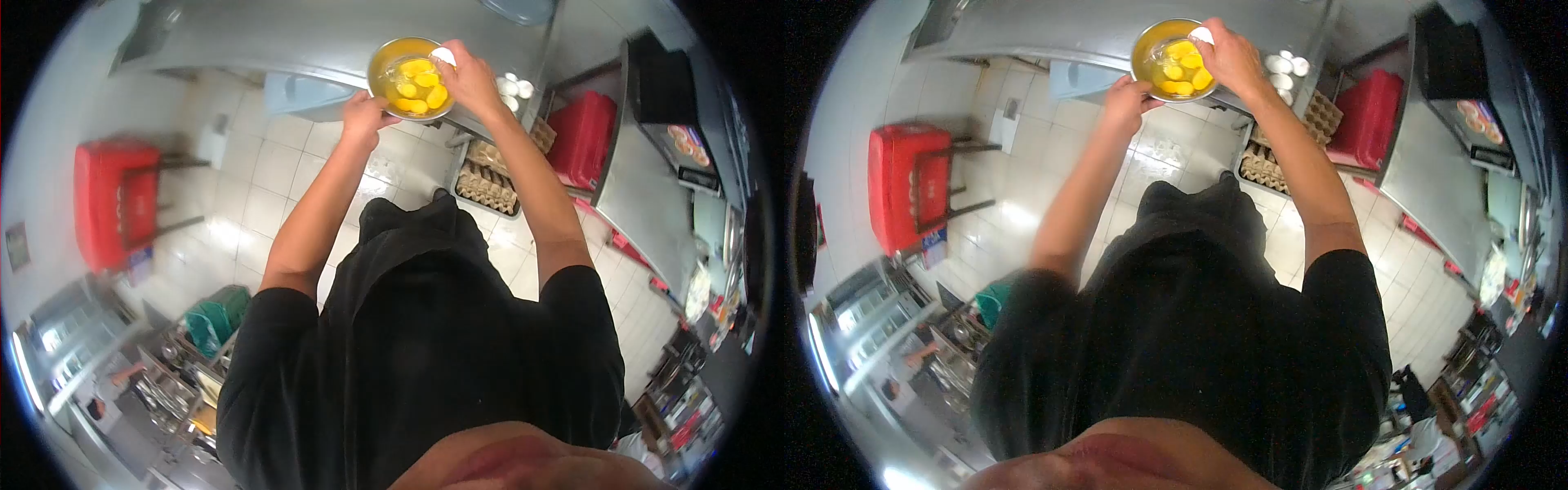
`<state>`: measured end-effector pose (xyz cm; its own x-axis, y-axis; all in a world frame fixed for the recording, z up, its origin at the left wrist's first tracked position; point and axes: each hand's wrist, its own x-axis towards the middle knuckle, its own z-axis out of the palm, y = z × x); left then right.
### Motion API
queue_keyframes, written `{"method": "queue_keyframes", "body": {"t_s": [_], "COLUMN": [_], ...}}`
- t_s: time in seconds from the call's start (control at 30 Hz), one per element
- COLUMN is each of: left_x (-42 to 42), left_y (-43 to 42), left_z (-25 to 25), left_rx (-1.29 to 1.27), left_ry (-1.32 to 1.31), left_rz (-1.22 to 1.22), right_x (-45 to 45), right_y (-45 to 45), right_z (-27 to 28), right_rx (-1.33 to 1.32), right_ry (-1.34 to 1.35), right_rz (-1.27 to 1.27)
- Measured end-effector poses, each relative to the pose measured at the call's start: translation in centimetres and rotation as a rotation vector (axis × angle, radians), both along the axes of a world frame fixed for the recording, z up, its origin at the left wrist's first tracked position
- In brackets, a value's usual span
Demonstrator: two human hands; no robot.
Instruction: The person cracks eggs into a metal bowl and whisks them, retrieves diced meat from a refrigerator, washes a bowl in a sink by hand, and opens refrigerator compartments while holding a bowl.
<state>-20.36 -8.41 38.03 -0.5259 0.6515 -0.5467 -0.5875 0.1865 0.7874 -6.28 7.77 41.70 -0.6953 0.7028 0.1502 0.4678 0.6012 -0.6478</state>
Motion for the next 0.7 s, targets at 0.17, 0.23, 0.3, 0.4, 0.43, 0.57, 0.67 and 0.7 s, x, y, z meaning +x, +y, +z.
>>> {"method": "queue_keyframes", "body": {"t_s": [0.17,0.23,0.3,0.4,0.43,0.57,0.67,0.7], "left_x": [-3.5,-5.1,-6.8,-9.4,-10.0,-13.4,-16.0,-17.2], "left_y": [-4.5,-6.5,-8.3,-10.7,-11.2,-13.5,-14.7,-15.3], "left_z": [-0.6,-0.7,-0.9,-1.2,-1.4,-2.5,-2.1,-2.8], "left_rx": [0.013,0.004,0.000,0.017,0.009,0.024,-0.001,0.036], "left_ry": [0.045,0.049,0.053,0.050,0.041,0.022,0.021,0.020], "left_rz": [0.021,0.050,0.096,0.129,0.133,0.158,0.193,0.186], "right_x": [-7.1,-9.7,-12.0,-15.6,-16.3,-19.2,-17.6,-16.3], "right_y": [-4.9,-6.5,-8.0,-9.5,-9.5,-9.9,-7.1,-6.3], "right_z": [3.6,4.2,4.5,4.5,4.3,5.0,4.0,3.9], "right_rx": [0.196,0.236,0.292,0.212,0.158,-0.544,-0.627,-0.338], "right_ry": [-0.312,-0.303,-0.253,-0.152,-0.118,-0.001,0.331,0.249], "right_rz": [0.086,0.104,0.114,0.094,0.082,-0.030,-0.243,-0.281]}}
